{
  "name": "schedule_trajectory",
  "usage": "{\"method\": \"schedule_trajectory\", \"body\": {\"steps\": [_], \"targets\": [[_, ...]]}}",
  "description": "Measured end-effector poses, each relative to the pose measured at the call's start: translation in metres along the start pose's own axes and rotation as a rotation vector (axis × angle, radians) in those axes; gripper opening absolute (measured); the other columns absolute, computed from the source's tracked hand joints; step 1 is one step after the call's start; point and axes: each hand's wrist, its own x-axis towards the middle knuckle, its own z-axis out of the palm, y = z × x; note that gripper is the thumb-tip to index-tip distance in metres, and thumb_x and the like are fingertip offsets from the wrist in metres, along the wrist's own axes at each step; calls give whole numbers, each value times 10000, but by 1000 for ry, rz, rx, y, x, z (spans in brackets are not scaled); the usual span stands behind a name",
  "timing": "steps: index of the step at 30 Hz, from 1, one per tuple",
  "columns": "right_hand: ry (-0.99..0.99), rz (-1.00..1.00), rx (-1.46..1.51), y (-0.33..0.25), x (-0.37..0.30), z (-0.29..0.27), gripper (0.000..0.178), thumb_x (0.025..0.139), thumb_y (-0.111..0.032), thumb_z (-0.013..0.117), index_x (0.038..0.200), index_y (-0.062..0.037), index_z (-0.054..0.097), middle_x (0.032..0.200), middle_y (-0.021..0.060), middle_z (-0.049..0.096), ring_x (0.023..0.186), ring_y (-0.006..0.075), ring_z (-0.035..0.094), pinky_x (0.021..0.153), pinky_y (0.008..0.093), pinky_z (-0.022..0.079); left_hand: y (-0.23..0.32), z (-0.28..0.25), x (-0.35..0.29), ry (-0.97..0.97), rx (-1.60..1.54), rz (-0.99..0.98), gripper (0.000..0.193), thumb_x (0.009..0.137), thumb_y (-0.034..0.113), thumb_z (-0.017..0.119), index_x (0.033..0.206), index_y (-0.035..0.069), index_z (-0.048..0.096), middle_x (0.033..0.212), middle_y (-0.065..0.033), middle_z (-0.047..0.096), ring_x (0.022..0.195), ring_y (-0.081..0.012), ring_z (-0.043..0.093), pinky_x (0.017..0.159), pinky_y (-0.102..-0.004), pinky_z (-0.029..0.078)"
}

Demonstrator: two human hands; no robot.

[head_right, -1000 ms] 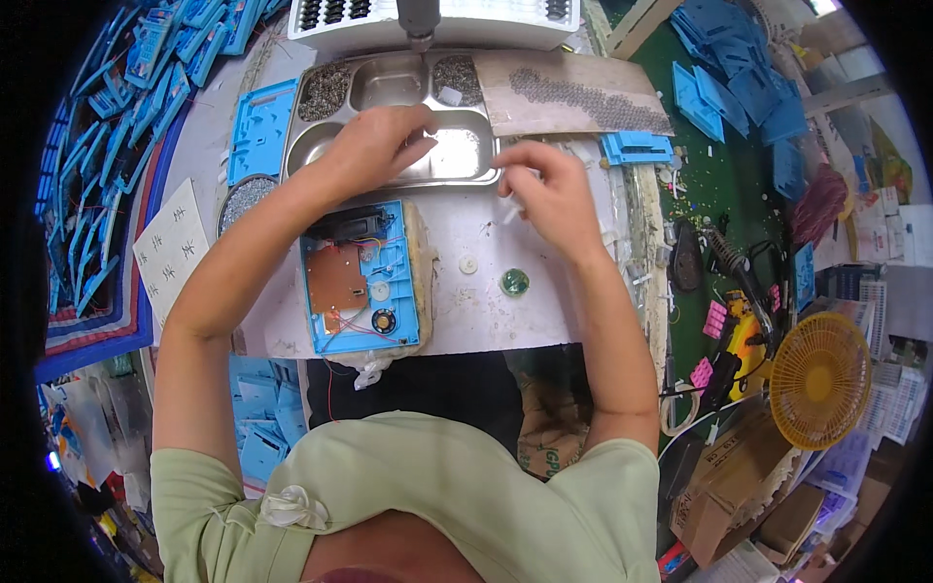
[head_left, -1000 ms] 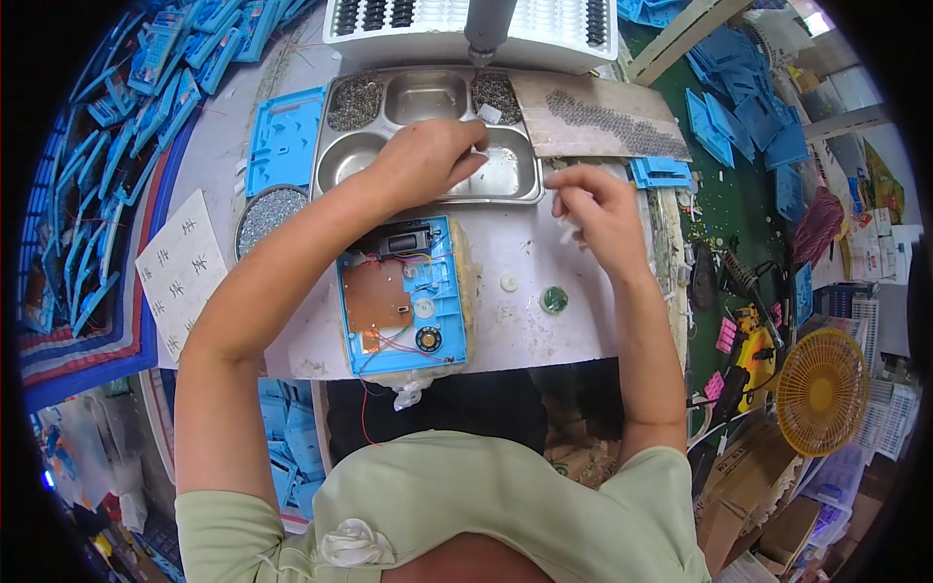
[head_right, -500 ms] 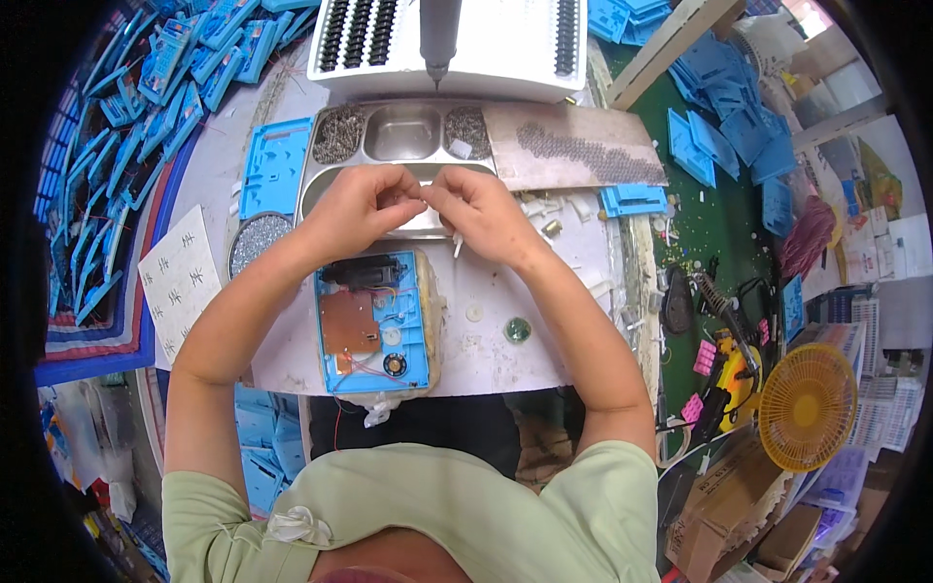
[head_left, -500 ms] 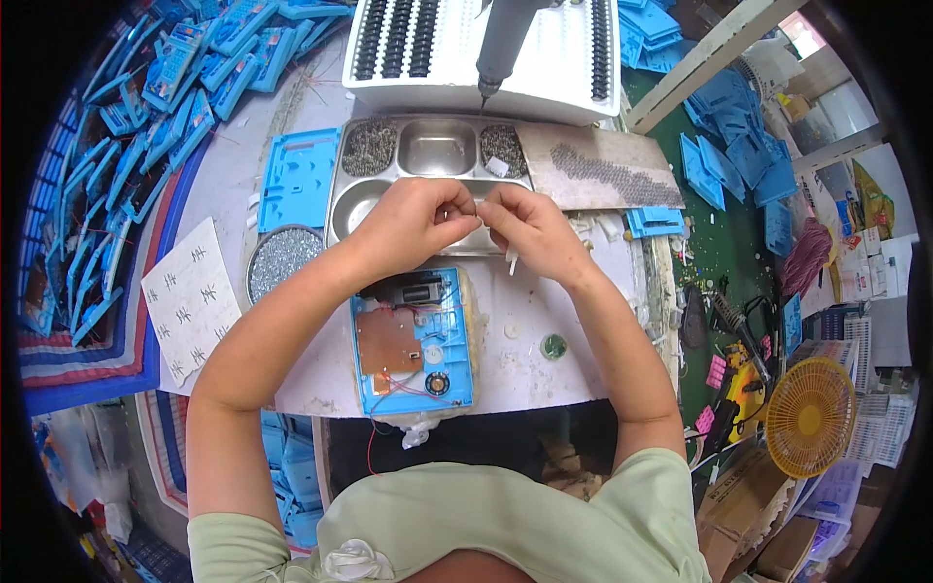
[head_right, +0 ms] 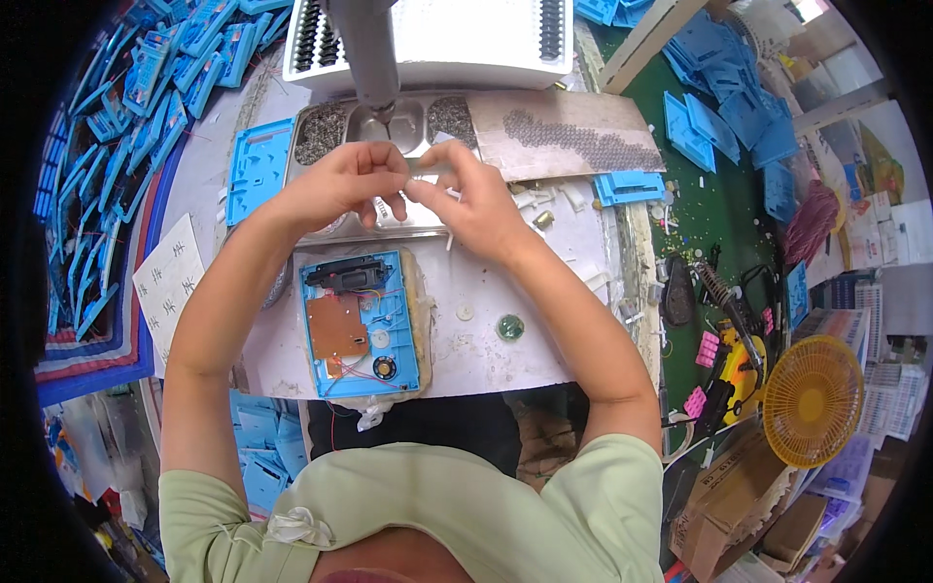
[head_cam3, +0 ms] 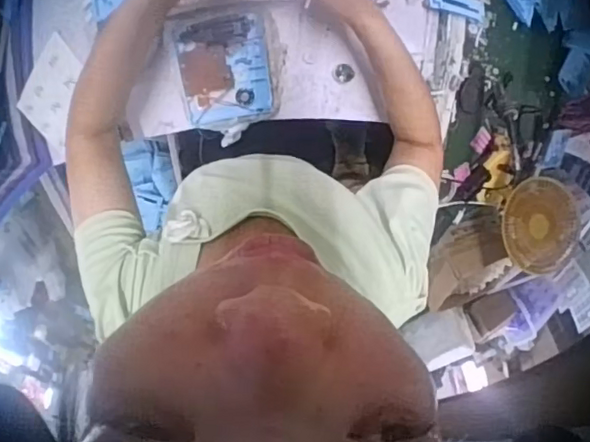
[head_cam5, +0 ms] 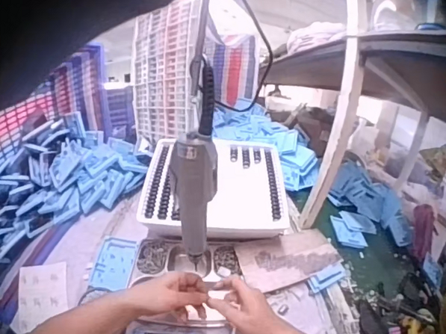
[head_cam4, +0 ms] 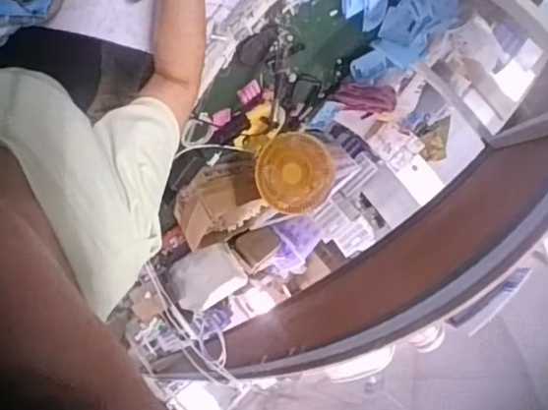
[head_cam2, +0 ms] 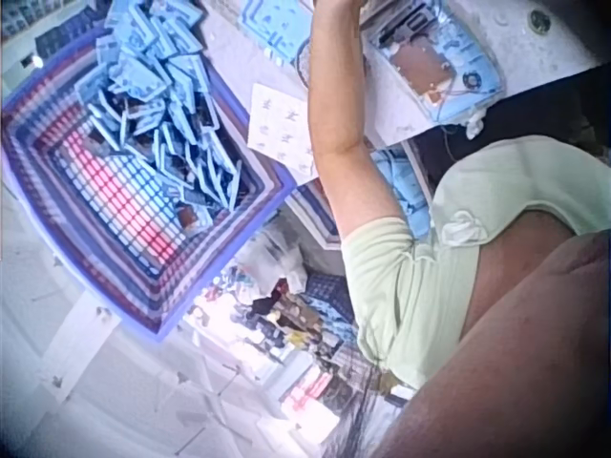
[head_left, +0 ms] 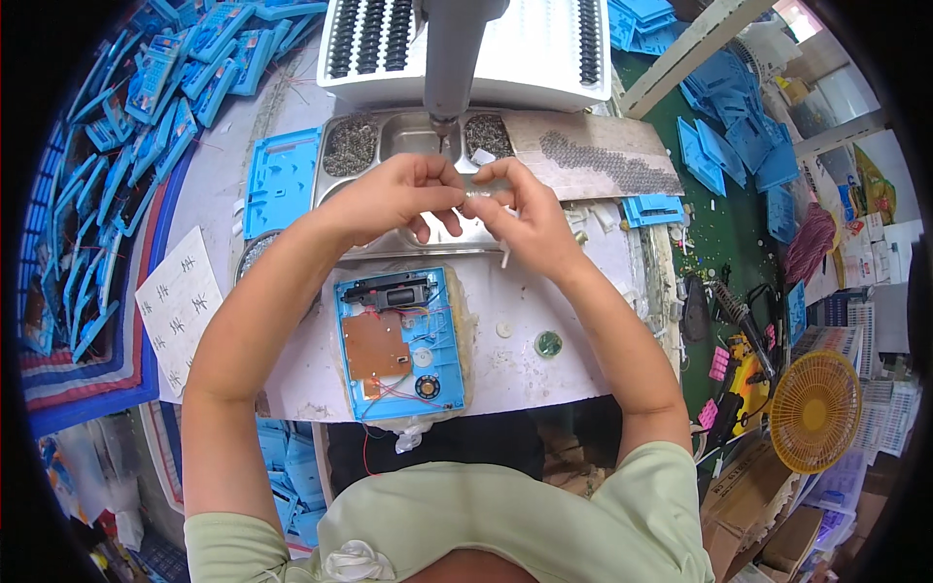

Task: Assembling and soldering components of a blue plastic electronic device.

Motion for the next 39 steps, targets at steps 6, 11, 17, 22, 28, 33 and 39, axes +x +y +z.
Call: {"method": "schedule_trajectory", "body": {"steps": [6,11,17,22,28,33,39], "targets": [[-215,325,403,-4,2,-8,472,1088,-422,494,810,-58,608,691,-6,551,629,64,502,570,241,395,4,27,-8,193,485,303,150,948,135,666,920,-12,656,747,-46,663,680,-98,633,532,-246,453],[-65,65,-81,-10,-1,-7,249,1026,-282,570,959,-43,595,681,121,628,625,263,615,596,399,476,4,12,-3,50,77,-127,185,971,157,679,944,-26,683,710,-24,641,573,-65,531,504,-219,398],[-214,19,-946,-1,11,-2,163,980,-239,627,1077,-109,603,783,155,710,732,360,699,623,479,525,-12,-7,-7,78,-67,-134,155,967,133,697,1010,-13,722,804,-37,684,620,-49,548,539,-206,428],[255,-226,-161,-47,-3,-2,184,926,-149,738,1024,-35,631,792,120,694,670,194,684,626,335,538,-19,31,-66,201,-439,-50,147,949,52,697,1077,-13,663,1073,-136,726,863,-135,721,766,-229,606],[396,-444,19,-69,-67,47,252,883,-10,782,1066,-5,609,837,67,687,659,113,626,596,238,508,-57,89,-119,92,-965,-47,125,959,40,686,1070,4,643,1096,-133,712,918,-158,741,811,-232,629],[426,-483,70,-76,-84,59,269,869,13,782,1071,0,604,841,74,689,637,139,641,559,253,509,-70,105,-131,49,-1101,11,144,974,31,666,1108,-10,631,1131,-155,705,1001,-204,732,869,-273,627],[215,-582,-51,-79,-88,70,348,800,-4,789,1105,-30,622,819,72,664,656,233,644,575,313,519,-76,117,-141,72,-1084,-3,183,982,46,666,1151,-7,621,1043,-108,714,921,-172,726,829,-283,610]]}}
